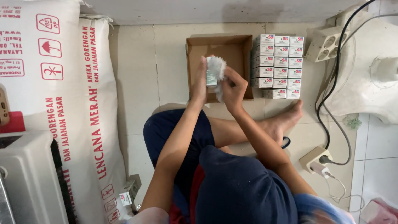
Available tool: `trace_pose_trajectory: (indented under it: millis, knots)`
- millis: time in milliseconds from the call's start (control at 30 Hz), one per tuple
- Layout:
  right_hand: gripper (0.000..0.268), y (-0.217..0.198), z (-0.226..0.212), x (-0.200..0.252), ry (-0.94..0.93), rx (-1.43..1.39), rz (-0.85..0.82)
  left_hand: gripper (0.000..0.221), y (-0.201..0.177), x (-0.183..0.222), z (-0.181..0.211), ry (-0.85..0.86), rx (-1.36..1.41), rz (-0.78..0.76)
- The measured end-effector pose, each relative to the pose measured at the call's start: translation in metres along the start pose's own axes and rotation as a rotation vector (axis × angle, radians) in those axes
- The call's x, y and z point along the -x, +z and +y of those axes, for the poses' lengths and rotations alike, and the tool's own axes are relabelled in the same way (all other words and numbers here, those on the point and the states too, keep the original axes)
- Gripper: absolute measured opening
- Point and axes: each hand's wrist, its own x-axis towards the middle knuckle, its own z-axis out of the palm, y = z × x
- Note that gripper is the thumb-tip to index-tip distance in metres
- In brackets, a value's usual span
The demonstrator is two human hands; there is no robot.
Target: Cleaning small packaged food boxes with a cloth and placing them into a larger cardboard box.
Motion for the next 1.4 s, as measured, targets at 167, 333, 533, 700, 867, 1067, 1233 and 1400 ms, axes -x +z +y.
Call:
trace_pose_trajectory:
  millis: [167, 333, 533, 700, 867, 1067, 1233, 1400]
  knots:
    - [0.016, 0.002, 0.02, 0.003, -0.087, -0.008, 0.015, 0.101, 0.008, 0.018, 0.044, -0.254, 0.215, -0.149]
    - [0.02, 0.005, -0.005, 0.004, -0.344, 0.064, -0.067, 0.079, -0.013, -0.034, -0.025, -0.147, 0.58, -0.279]
    - [0.02, -0.001, -0.001, -0.033, -0.506, 0.226, -0.022, 0.095, 0.001, -0.006, -0.008, -0.046, 0.204, -0.132]
    - [0.025, 0.006, 0.015, 0.012, -0.624, 0.347, -0.032, 0.107, 0.004, -0.003, 0.001, -0.144, 0.427, -0.057]
    - [0.025, 0.014, 0.02, 0.004, -0.71, 0.327, -0.031, 0.09, -0.012, -0.036, -0.056, -0.174, 0.814, -0.352]
    - [0.02, 0.001, 0.014, 0.001, -0.654, 0.38, -0.029, 0.093, -0.004, -0.011, -0.026, -0.002, 0.346, -0.049]
    - [0.022, 0.008, 0.018, 0.016, -0.696, 0.344, -0.013, 0.071, -0.007, -0.028, -0.05, -0.07, 0.605, -0.137]
    - [0.014, 0.001, 0.013, -0.01, -0.576, 0.228, -0.054, 0.082, -0.001, -0.029, -0.04, -0.022, 0.1, 0.048]
